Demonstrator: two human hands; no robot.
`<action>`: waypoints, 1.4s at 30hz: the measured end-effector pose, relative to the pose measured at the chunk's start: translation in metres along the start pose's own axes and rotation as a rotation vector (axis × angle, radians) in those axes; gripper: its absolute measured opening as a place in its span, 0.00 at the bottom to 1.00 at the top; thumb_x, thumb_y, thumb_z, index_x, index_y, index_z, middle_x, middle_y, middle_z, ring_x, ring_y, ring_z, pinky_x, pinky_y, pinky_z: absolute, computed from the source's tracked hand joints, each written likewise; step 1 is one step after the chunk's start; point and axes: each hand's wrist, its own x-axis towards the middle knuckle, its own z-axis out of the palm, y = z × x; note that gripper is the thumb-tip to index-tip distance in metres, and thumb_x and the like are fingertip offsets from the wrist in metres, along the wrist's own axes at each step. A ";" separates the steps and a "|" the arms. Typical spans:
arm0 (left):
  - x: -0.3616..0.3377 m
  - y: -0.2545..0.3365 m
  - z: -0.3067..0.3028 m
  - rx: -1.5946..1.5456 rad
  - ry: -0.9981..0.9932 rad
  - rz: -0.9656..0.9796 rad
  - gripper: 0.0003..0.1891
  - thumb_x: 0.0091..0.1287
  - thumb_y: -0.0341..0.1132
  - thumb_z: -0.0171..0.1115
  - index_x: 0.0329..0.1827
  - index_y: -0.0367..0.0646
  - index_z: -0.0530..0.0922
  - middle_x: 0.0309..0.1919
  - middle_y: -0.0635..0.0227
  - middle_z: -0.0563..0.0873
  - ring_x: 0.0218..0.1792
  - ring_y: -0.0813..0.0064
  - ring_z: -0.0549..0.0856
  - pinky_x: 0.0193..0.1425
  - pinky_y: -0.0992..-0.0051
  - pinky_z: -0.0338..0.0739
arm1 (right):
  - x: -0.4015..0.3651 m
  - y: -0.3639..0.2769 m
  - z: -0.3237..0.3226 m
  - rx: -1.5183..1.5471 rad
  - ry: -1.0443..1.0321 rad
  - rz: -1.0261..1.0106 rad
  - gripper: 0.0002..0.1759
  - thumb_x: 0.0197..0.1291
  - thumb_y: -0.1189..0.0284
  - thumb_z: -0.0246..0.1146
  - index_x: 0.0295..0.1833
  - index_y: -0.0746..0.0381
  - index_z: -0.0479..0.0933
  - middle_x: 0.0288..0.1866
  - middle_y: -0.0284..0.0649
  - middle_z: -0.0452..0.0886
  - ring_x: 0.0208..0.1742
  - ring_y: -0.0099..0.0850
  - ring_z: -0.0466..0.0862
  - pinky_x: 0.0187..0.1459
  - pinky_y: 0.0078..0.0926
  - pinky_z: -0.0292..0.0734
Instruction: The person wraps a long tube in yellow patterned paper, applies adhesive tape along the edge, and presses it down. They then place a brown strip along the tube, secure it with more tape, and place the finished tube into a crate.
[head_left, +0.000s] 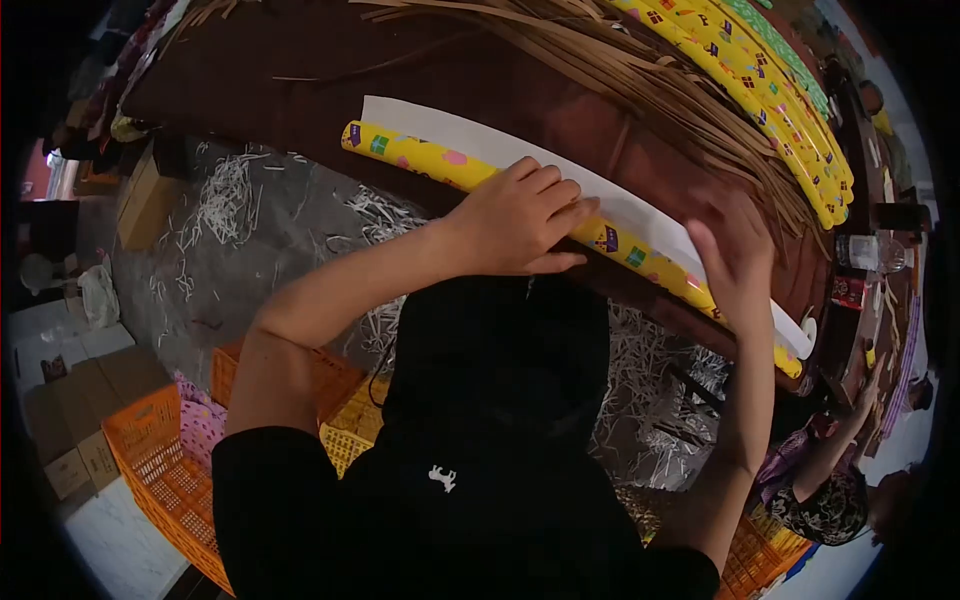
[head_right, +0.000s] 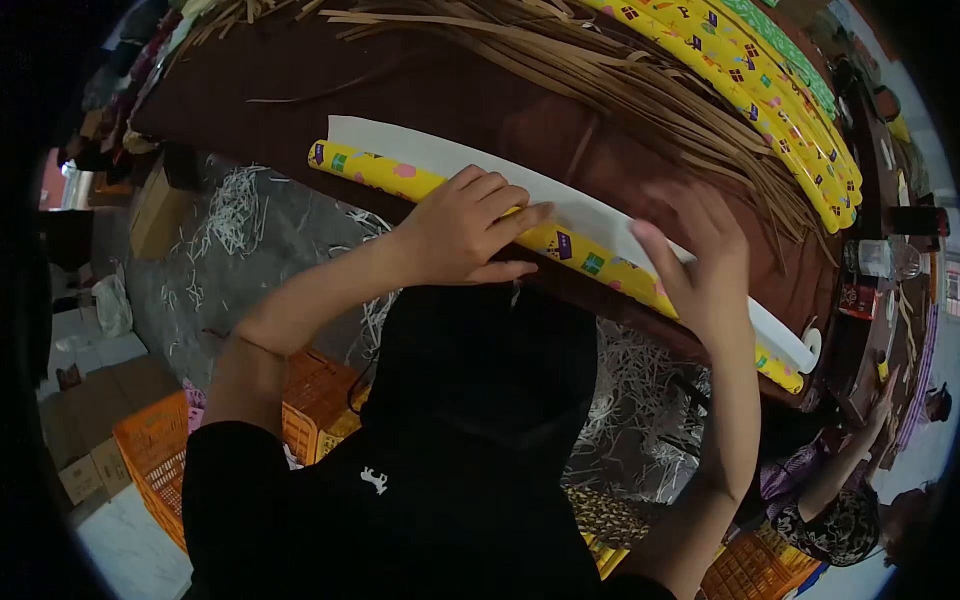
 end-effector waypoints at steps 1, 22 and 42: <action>0.000 0.002 -0.001 0.030 0.009 -0.012 0.28 0.58 0.44 0.71 0.61 0.43 0.78 0.44 0.65 0.80 0.46 0.64 0.79 0.53 0.64 0.74 | 0.026 -0.009 0.020 0.091 -0.023 -0.058 0.18 0.59 0.66 0.70 0.49 0.68 0.79 0.43 0.49 0.82 0.44 0.48 0.82 0.46 0.35 0.77; -0.002 0.000 0.006 -0.097 0.272 0.024 0.20 0.57 0.40 0.75 0.42 0.37 0.75 0.42 0.57 0.83 0.46 0.52 0.84 0.52 0.57 0.80 | 0.196 -0.077 0.212 0.748 -0.517 -0.125 0.13 0.51 0.74 0.70 0.43 0.62 0.81 0.41 0.45 0.86 0.44 0.40 0.86 0.45 0.36 0.79; -0.082 -0.089 -0.070 -0.750 0.605 -1.162 0.21 0.68 0.19 0.54 0.64 0.41 0.69 0.37 0.70 0.82 0.38 0.85 0.79 0.45 0.84 0.71 | 0.190 -0.083 0.207 0.607 -0.408 -0.127 0.14 0.52 0.68 0.71 0.40 0.64 0.79 0.33 0.43 0.85 0.37 0.40 0.86 0.39 0.36 0.78</action>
